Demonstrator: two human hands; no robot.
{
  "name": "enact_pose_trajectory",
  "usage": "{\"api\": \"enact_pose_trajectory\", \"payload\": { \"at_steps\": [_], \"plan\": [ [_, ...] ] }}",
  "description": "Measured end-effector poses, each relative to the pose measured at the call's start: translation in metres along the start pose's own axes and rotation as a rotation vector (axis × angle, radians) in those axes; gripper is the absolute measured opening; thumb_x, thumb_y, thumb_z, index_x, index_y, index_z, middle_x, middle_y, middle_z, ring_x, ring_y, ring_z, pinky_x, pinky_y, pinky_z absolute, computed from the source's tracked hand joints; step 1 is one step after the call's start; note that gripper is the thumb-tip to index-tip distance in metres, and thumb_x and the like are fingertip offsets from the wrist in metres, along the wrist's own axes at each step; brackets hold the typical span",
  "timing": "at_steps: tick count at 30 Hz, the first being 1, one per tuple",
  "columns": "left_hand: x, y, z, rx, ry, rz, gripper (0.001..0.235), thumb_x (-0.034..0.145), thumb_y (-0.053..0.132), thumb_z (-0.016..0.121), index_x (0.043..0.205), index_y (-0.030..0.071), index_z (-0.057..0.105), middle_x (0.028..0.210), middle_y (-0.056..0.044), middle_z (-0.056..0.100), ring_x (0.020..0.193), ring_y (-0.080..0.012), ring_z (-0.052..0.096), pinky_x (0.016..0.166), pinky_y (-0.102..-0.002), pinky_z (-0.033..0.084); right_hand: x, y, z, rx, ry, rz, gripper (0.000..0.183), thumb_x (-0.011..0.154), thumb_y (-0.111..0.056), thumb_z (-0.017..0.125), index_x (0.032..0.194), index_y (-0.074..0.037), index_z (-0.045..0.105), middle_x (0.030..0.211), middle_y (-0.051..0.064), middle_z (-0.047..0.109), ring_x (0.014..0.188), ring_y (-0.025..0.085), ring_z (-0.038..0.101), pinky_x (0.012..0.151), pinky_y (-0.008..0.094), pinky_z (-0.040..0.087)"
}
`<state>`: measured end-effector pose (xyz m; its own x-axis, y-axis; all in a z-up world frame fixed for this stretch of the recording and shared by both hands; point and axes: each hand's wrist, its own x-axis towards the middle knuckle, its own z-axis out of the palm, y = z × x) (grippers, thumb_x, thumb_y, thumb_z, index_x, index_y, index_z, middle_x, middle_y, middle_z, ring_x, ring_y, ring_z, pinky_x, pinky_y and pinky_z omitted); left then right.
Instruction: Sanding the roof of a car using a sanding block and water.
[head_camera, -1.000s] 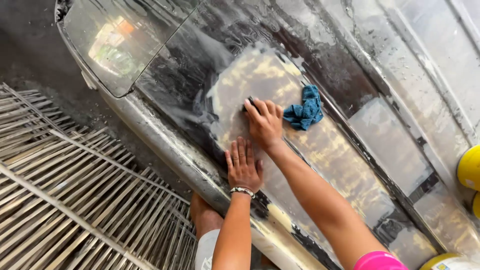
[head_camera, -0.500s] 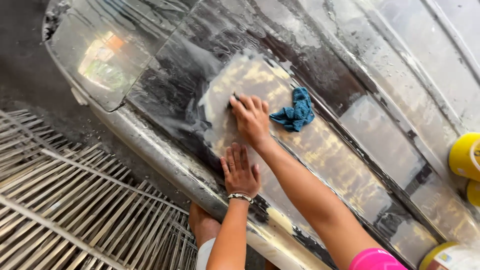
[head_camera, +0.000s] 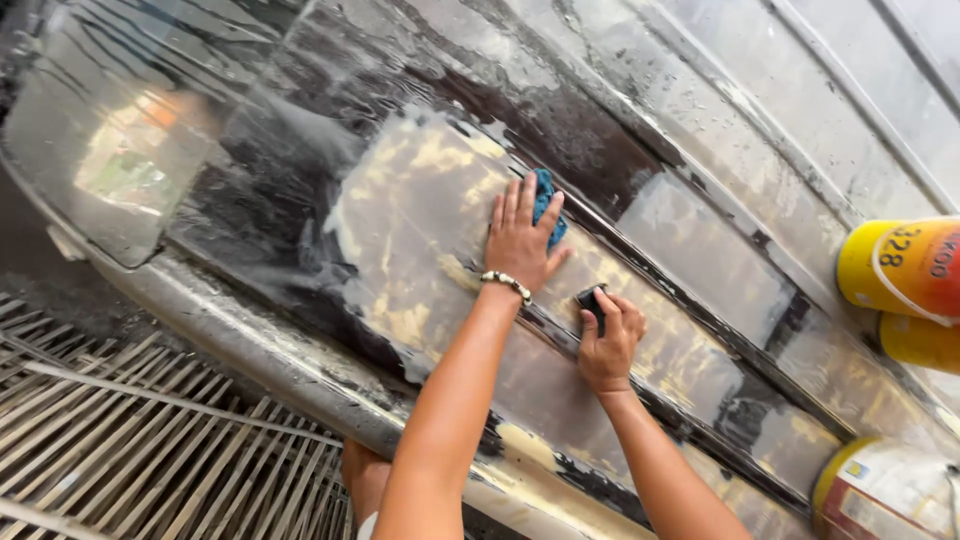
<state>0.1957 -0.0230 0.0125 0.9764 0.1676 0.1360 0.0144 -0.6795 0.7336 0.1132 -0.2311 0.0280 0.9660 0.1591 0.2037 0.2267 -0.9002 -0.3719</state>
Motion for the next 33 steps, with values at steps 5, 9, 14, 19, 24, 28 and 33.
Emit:
{"api": "enact_pose_trajectory", "payload": {
  "at_steps": [5, 9, 14, 19, 24, 28, 33],
  "plan": [
    [-0.006, -0.023, 0.045, 0.081, -0.224, 0.372, 0.056, 0.097, 0.035, 0.058, 0.147, 0.009, 0.051, 0.161, -0.02, 0.039, 0.152, -0.0372, 0.034, 0.126, -0.051, 0.025, 0.004, -0.004, 0.0, 0.054, -0.003, -0.016, 0.035, 0.095, -0.018, 0.071, 0.129, -0.012, 0.065, 0.125, 0.012, 0.061, 0.117, 0.033, 0.055, 0.107, 0.045, 0.037],
    [0.036, -0.089, 0.002, 0.611, -0.152, 0.392, 0.047, 0.112, 0.021, 0.048, 0.15, -0.008, 0.052, 0.158, -0.027, 0.047, 0.15, -0.0339, 0.042, 0.127, -0.046, 0.028, 0.004, -0.008, -0.003, 0.049, -0.011, -0.01, 0.035, 0.095, -0.017, 0.073, 0.129, -0.013, 0.065, 0.125, 0.012, 0.061, 0.116, 0.033, 0.054, 0.106, 0.044, 0.037],
    [0.043, -0.113, -0.064, 0.201, -0.019, -0.155, 0.035, 0.102, 0.02, 0.06, 0.133, 0.003, 0.059, 0.143, -0.02, 0.054, 0.14, -0.0365, 0.048, 0.123, -0.05, 0.038, 0.015, 0.001, 0.001, 0.045, -0.032, -0.017, 0.034, 0.092, -0.016, 0.075, 0.124, -0.012, 0.066, 0.12, 0.013, 0.06, 0.113, 0.033, 0.054, 0.103, 0.044, 0.036],
    [-0.039, -0.077, -0.05, 0.142, 0.1, -0.004, 0.044, 0.093, 0.024, 0.068, 0.13, 0.005, 0.055, 0.14, -0.025, 0.049, 0.139, -0.0466, 0.043, 0.119, -0.056, 0.036, 0.11, -0.016, 0.041, 0.11, -0.063, -0.192, 0.029, 0.092, -0.016, 0.075, 0.119, -0.011, 0.067, 0.119, 0.015, 0.057, 0.117, 0.036, 0.053, 0.104, 0.049, 0.037],
    [-0.046, -0.067, -0.046, 0.191, 0.153, -0.024, 0.049, 0.091, 0.024, 0.065, 0.134, 0.005, 0.052, 0.146, -0.022, 0.047, 0.144, -0.0458, 0.041, 0.124, -0.056, 0.032, 0.187, -0.082, 0.083, 0.152, -0.16, -0.402, 0.018, 0.093, -0.014, 0.073, 0.11, -0.016, 0.07, 0.117, 0.016, 0.055, 0.111, 0.038, 0.053, 0.094, 0.049, 0.038],
    [-0.047, -0.062, -0.047, 0.202, 0.155, -0.013, 0.052, 0.09, 0.023, 0.064, 0.137, 0.005, 0.051, 0.155, -0.024, 0.042, 0.147, -0.0452, 0.039, 0.124, -0.055, 0.031, 0.165, -0.038, 0.05, 0.079, -0.184, -0.551, 0.02, 0.094, -0.014, 0.071, 0.114, -0.015, 0.069, 0.117, 0.019, 0.053, 0.108, 0.04, 0.052, 0.092, 0.05, 0.04],
    [-0.042, -0.066, -0.045, 0.243, 0.158, -0.034, 0.056, 0.088, 0.025, 0.063, 0.139, 0.005, 0.051, 0.155, -0.025, 0.041, 0.146, -0.0446, 0.039, 0.124, -0.054, 0.031, 0.157, -0.03, 0.054, 0.065, -0.174, -0.484, 0.014, 0.095, -0.013, 0.072, 0.109, -0.018, 0.07, 0.115, 0.017, 0.053, 0.106, 0.038, 0.052, 0.094, 0.05, 0.043]
  ]
}}
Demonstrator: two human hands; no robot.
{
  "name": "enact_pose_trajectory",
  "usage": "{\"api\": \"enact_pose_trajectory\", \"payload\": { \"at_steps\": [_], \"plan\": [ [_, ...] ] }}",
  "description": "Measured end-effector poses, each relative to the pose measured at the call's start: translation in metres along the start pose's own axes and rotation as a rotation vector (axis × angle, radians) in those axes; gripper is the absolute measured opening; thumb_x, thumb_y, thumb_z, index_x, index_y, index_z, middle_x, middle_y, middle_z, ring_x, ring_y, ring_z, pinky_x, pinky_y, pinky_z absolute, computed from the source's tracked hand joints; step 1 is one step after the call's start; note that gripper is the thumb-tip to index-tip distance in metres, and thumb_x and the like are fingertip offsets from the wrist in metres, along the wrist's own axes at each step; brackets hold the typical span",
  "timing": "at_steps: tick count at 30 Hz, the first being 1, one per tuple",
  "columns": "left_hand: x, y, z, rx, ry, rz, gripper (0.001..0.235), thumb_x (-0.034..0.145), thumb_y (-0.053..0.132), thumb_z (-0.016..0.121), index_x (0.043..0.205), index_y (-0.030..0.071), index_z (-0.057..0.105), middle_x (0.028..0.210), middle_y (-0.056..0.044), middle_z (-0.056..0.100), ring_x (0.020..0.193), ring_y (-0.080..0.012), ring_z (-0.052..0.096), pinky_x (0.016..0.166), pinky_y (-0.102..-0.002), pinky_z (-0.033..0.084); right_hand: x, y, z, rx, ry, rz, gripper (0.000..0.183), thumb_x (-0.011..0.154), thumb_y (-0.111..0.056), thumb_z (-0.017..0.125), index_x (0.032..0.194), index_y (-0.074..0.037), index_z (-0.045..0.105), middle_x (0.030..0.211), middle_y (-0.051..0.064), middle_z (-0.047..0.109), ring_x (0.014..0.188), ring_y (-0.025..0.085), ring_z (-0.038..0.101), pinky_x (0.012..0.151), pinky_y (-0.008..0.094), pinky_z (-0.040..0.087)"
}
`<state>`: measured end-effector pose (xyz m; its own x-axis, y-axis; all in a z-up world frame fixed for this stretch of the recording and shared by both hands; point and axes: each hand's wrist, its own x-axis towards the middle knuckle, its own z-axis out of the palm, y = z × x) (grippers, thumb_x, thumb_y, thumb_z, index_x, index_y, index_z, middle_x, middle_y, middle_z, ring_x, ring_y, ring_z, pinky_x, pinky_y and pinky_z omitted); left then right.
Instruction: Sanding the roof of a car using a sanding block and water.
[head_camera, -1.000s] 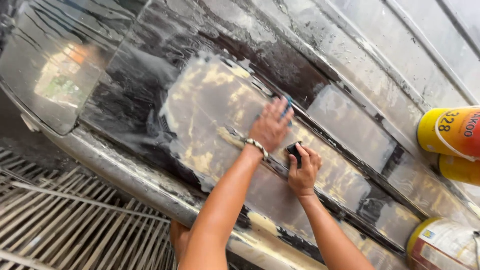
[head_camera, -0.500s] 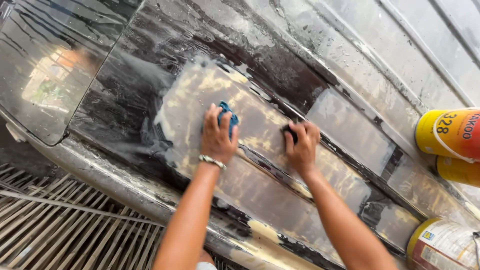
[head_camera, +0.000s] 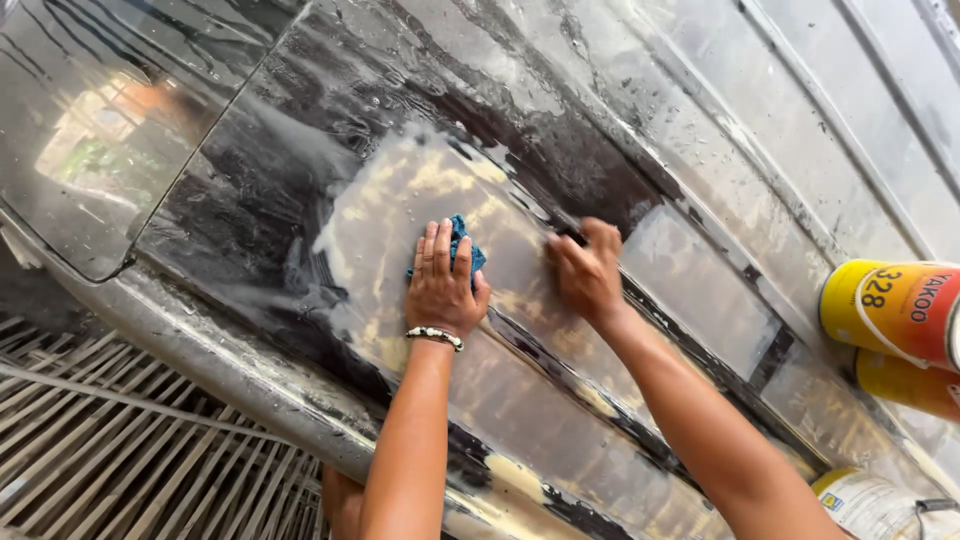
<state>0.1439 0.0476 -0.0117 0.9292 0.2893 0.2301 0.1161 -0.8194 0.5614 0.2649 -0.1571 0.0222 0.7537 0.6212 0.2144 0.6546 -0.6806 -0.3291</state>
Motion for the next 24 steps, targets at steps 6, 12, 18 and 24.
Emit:
{"api": "enact_pose_trajectory", "payload": {
  "at_steps": [6, 12, 18, 24],
  "plan": [
    [-0.003, 0.0, 0.007, 0.018, -0.033, 0.009, 0.055, 0.089, 0.025, 0.062, 0.139, 0.005, 0.05, 0.157, -0.025, 0.041, 0.148, -0.0445, 0.038, 0.125, -0.055, 0.03, 0.038, -0.01, 0.016, 0.091, 0.027, -0.021, 0.01, 0.097, -0.012, 0.072, 0.107, -0.013, 0.071, 0.117, 0.021, 0.053, 0.109, 0.04, 0.051, 0.092, 0.05, 0.042],
    [-0.003, -0.003, 0.006, 0.024, 0.008, 0.0, 0.055, 0.088, 0.025, 0.062, 0.139, 0.006, 0.05, 0.155, -0.024, 0.042, 0.148, -0.0436, 0.038, 0.125, -0.054, 0.03, 0.008, 0.007, 0.01, 0.092, -0.062, -0.015, 0.022, 0.093, -0.008, 0.068, 0.113, -0.015, 0.072, 0.111, 0.021, 0.05, 0.104, 0.039, 0.049, 0.092, 0.05, 0.043],
    [-0.003, 0.001, 0.004, 0.017, -0.047, -0.006, 0.057, 0.088, 0.026, 0.062, 0.14, 0.006, 0.05, 0.156, -0.024, 0.043, 0.148, -0.0427, 0.039, 0.126, -0.052, 0.03, 0.062, -0.019, 0.024, 0.09, 0.013, -0.06, 0.017, 0.097, -0.011, 0.07, 0.113, -0.014, 0.069, 0.118, 0.021, 0.052, 0.111, 0.04, 0.05, 0.094, 0.05, 0.041],
    [0.002, -0.003, 0.006, 0.023, 0.014, -0.007, 0.059, 0.087, 0.025, 0.062, 0.141, 0.005, 0.05, 0.155, -0.025, 0.042, 0.146, -0.0438, 0.038, 0.124, -0.053, 0.03, 0.001, 0.019, -0.001, 0.014, -0.039, -0.113, 0.013, 0.093, -0.013, 0.074, 0.105, -0.016, 0.071, 0.112, 0.019, 0.051, 0.103, 0.039, 0.052, 0.089, 0.05, 0.041]
  ]
}}
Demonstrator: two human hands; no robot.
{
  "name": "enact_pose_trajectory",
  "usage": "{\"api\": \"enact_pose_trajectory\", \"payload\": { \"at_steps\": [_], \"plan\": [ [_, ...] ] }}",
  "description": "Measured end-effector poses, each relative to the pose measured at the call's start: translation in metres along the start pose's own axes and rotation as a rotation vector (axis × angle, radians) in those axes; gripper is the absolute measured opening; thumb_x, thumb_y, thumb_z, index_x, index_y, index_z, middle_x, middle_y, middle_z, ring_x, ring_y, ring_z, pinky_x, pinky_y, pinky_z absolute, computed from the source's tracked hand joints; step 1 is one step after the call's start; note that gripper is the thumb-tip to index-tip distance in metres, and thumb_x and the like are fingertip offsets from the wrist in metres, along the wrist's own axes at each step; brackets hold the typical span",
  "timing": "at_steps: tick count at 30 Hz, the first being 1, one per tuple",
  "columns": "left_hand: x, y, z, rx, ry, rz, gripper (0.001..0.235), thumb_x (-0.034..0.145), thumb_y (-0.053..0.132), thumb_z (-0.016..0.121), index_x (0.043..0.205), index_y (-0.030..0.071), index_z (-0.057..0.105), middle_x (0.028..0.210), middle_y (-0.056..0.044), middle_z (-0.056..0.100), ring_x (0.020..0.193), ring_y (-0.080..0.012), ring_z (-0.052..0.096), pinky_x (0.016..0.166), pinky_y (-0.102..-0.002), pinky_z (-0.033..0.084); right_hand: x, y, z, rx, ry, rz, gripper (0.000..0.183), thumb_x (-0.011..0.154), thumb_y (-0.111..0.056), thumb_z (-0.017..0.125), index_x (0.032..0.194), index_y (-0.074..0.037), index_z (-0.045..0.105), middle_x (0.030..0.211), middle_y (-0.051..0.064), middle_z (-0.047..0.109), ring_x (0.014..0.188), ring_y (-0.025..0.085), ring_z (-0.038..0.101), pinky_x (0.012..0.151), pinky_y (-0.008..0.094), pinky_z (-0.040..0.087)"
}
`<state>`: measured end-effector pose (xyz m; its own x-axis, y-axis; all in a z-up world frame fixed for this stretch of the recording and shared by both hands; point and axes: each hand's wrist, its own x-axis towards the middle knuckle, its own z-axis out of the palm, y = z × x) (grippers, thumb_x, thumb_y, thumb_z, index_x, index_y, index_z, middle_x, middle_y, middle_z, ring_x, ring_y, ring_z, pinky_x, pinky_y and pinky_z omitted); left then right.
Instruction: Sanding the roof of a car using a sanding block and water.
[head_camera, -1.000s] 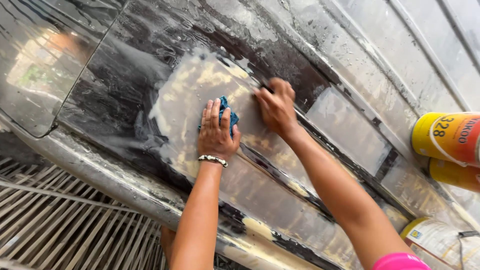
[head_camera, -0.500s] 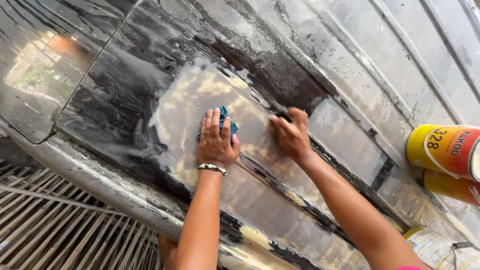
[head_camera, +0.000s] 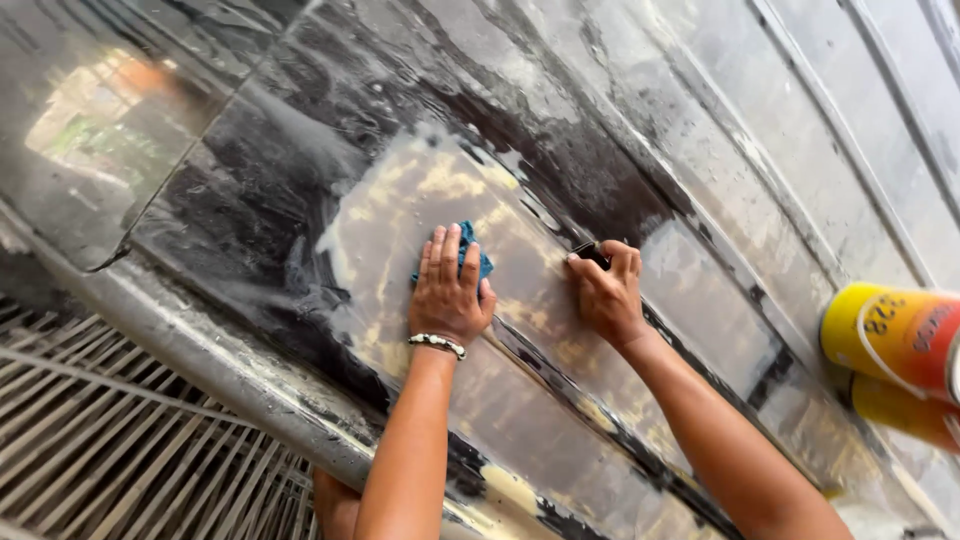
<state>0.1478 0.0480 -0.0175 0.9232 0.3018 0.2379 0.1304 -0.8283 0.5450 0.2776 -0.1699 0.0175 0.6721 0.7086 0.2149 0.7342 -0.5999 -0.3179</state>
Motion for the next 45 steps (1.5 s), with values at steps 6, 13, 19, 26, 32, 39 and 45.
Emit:
{"api": "enact_pose_trajectory", "payload": {
  "at_steps": [6, 13, 19, 26, 32, 39, 45],
  "plan": [
    [-0.003, 0.006, -0.004, -0.021, -0.042, -0.001, 0.057, 0.089, 0.025, 0.062, 0.14, 0.006, 0.049, 0.157, -0.024, 0.041, 0.149, -0.0435, 0.038, 0.126, -0.053, 0.03, 0.067, -0.029, 0.019, 0.023, 0.077, 0.032, 0.021, 0.093, -0.009, 0.072, 0.113, -0.016, 0.07, 0.118, 0.02, 0.054, 0.11, 0.041, 0.052, 0.095, 0.05, 0.043],
    [0.0, 0.003, -0.004, 0.005, -0.017, -0.014, 0.057, 0.088, 0.026, 0.063, 0.14, 0.006, 0.05, 0.156, -0.024, 0.042, 0.148, -0.0427, 0.038, 0.125, -0.052, 0.03, 0.017, -0.009, 0.004, -0.036, 0.02, -0.013, 0.016, 0.095, -0.016, 0.072, 0.111, -0.018, 0.071, 0.116, 0.018, 0.054, 0.107, 0.038, 0.053, 0.092, 0.05, 0.041],
    [-0.005, 0.005, 0.0, 0.003, -0.045, -0.005, 0.058, 0.088, 0.026, 0.063, 0.141, 0.006, 0.051, 0.157, -0.024, 0.042, 0.149, -0.042, 0.038, 0.126, -0.052, 0.03, 0.109, -0.038, 0.046, 0.025, 0.043, 0.032, 0.01, 0.101, -0.017, 0.07, 0.11, -0.016, 0.072, 0.12, 0.017, 0.054, 0.111, 0.038, 0.052, 0.093, 0.05, 0.042],
    [-0.007, 0.005, 0.005, -0.051, -0.002, 0.004, 0.058, 0.085, 0.025, 0.064, 0.139, 0.007, 0.051, 0.156, -0.024, 0.042, 0.148, -0.0431, 0.037, 0.124, -0.054, 0.03, 0.069, -0.03, 0.041, -0.004, -0.012, 0.127, 0.011, 0.094, -0.02, 0.069, 0.104, -0.02, 0.072, 0.117, 0.015, 0.054, 0.108, 0.038, 0.051, 0.087, 0.049, 0.041],
    [-0.001, 0.004, -0.005, -0.047, -0.036, -0.016, 0.058, 0.088, 0.025, 0.063, 0.141, 0.005, 0.05, 0.157, -0.024, 0.041, 0.148, -0.0427, 0.037, 0.125, -0.053, 0.03, 0.108, -0.033, 0.036, 0.007, -0.073, 0.085, 0.017, 0.097, -0.019, 0.07, 0.113, -0.018, 0.072, 0.123, 0.016, 0.056, 0.115, 0.039, 0.052, 0.091, 0.051, 0.04],
    [-0.01, 0.009, 0.003, -0.053, -0.047, 0.007, 0.058, 0.088, 0.026, 0.063, 0.14, 0.006, 0.05, 0.157, -0.024, 0.04, 0.148, -0.0425, 0.037, 0.125, -0.053, 0.03, 0.117, -0.021, 0.061, -0.031, 0.011, 0.073, 0.011, 0.1, -0.022, 0.07, 0.11, -0.018, 0.072, 0.126, 0.014, 0.056, 0.116, 0.037, 0.052, 0.097, 0.05, 0.039],
    [-0.003, 0.002, 0.002, -0.06, -0.023, -0.017, 0.057, 0.09, 0.026, 0.06, 0.142, 0.005, 0.049, 0.159, -0.023, 0.04, 0.15, -0.0407, 0.037, 0.126, -0.052, 0.029, 0.113, -0.029, 0.052, 0.011, -0.025, 0.079, 0.013, 0.096, -0.021, 0.068, 0.107, -0.019, 0.074, 0.118, 0.016, 0.054, 0.112, 0.037, 0.051, 0.089, 0.05, 0.04]
  ]
}}
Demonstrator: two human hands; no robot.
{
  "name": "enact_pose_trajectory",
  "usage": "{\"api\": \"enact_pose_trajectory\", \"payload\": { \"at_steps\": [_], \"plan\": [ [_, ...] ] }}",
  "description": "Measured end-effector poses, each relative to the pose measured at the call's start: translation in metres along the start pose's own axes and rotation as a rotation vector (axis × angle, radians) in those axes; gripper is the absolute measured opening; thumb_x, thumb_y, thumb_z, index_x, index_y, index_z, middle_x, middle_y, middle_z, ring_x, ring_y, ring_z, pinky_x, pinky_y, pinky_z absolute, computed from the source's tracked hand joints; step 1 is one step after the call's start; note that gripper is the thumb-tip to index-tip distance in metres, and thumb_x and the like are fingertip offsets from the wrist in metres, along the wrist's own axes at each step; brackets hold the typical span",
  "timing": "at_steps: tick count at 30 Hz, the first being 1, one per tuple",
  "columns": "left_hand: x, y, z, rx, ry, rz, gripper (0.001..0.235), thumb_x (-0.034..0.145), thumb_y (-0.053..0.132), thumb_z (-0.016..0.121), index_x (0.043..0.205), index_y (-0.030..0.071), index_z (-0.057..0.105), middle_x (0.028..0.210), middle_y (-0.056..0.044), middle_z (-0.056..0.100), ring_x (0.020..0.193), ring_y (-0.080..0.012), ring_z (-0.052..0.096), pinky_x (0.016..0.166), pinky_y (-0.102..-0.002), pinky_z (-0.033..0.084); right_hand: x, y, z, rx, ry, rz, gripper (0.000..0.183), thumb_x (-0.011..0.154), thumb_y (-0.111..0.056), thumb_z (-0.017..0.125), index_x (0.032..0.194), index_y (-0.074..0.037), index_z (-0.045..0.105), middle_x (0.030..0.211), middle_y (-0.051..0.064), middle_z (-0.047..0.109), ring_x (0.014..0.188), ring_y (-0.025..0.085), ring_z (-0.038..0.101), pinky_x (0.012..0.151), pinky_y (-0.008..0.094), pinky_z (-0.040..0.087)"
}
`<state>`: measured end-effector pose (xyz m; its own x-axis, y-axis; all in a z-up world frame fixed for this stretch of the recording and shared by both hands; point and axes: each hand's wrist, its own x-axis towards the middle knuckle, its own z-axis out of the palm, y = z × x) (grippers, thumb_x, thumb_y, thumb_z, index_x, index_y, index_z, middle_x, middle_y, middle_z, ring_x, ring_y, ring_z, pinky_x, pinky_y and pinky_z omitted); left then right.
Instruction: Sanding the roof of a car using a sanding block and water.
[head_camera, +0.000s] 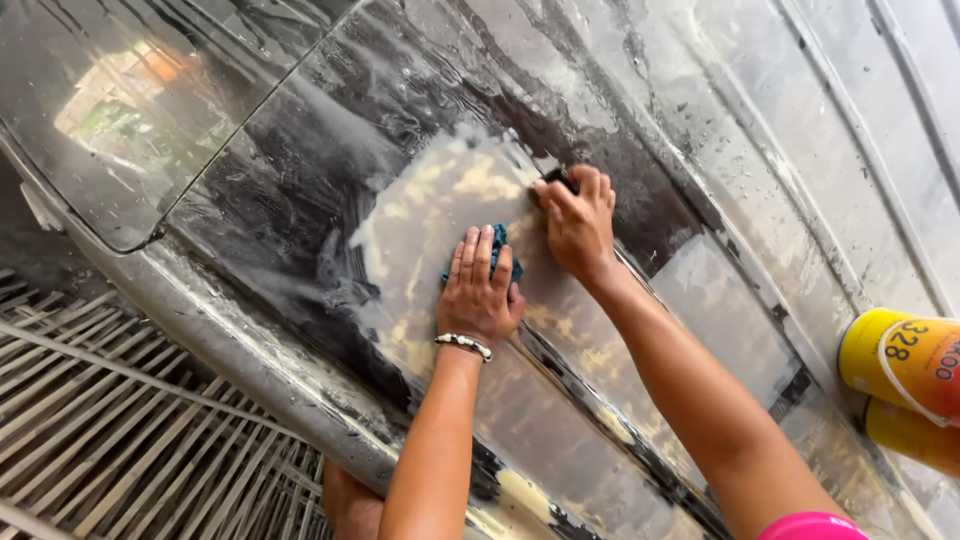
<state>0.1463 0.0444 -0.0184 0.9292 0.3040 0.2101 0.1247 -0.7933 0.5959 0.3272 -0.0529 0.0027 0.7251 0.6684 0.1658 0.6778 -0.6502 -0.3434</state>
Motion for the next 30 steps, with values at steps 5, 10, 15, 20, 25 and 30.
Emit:
{"api": "enact_pose_trajectory", "payload": {
  "at_steps": [5, 10, 15, 20, 25, 30],
  "plan": [
    [-0.003, -0.003, 0.0, 0.009, 0.015, 0.003, 0.056, 0.087, 0.026, 0.062, 0.138, 0.005, 0.052, 0.156, -0.024, 0.04, 0.147, -0.0421, 0.036, 0.125, -0.053, 0.028, 0.035, -0.01, 0.012, -0.049, 0.036, 0.004, 0.009, 0.096, -0.022, 0.071, 0.104, -0.017, 0.073, 0.115, 0.014, 0.054, 0.11, 0.036, 0.05, 0.089, 0.049, 0.04],
    [-0.002, 0.001, -0.003, 0.015, -0.007, -0.011, 0.057, 0.087, 0.026, 0.062, 0.139, 0.005, 0.052, 0.157, -0.023, 0.041, 0.149, -0.0407, 0.037, 0.126, -0.051, 0.029, -0.021, -0.008, -0.008, -0.04, 0.049, -0.013, 0.009, 0.097, -0.019, 0.07, 0.106, -0.017, 0.073, 0.116, 0.015, 0.055, 0.109, 0.037, 0.052, 0.089, 0.049, 0.04],
    [0.0, 0.004, 0.001, -0.024, -0.056, 0.002, 0.06, 0.085, 0.029, 0.063, 0.138, 0.004, 0.052, 0.156, -0.025, 0.04, 0.147, -0.0426, 0.037, 0.123, -0.053, 0.029, 0.009, -0.011, 0.01, -0.073, 0.084, 0.013, 0.008, 0.096, -0.02, 0.071, 0.104, -0.02, 0.073, 0.116, 0.013, 0.057, 0.107, 0.037, 0.053, 0.086, 0.048, 0.039],
    [-0.004, -0.001, 0.003, 0.003, 0.019, 0.007, 0.057, 0.089, 0.027, 0.063, 0.14, 0.004, 0.052, 0.158, -0.024, 0.041, 0.149, -0.0412, 0.037, 0.126, -0.052, 0.028, -0.011, -0.009, 0.0, -0.126, 0.104, -0.014, 0.008, 0.103, -0.019, 0.067, 0.11, -0.017, 0.071, 0.121, 0.014, 0.056, 0.112, 0.035, 0.053, 0.094, 0.049, 0.039],
    [0.002, -0.003, -0.002, 0.007, -0.001, -0.006, 0.056, 0.087, 0.026, 0.062, 0.138, 0.005, 0.052, 0.156, -0.023, 0.041, 0.148, -0.0417, 0.037, 0.125, -0.052, 0.029, -0.014, -0.01, 0.0, -0.069, 0.1, 0.052, 0.008, 0.103, -0.023, 0.066, 0.106, -0.018, 0.072, 0.118, 0.012, 0.056, 0.11, 0.034, 0.053, 0.094, 0.048, 0.038],
    [-0.003, 0.002, 0.0, 0.018, 0.011, 0.001, 0.055, 0.09, 0.025, 0.062, 0.14, 0.004, 0.052, 0.158, -0.023, 0.04, 0.15, -0.0401, 0.036, 0.126, -0.051, 0.029, 0.008, -0.017, -0.003, -0.064, 0.119, 0.129, 0.012, 0.102, -0.023, 0.067, 0.109, -0.016, 0.074, 0.117, 0.014, 0.054, 0.111, 0.035, 0.051, 0.091, 0.047, 0.037]
  ]
}}
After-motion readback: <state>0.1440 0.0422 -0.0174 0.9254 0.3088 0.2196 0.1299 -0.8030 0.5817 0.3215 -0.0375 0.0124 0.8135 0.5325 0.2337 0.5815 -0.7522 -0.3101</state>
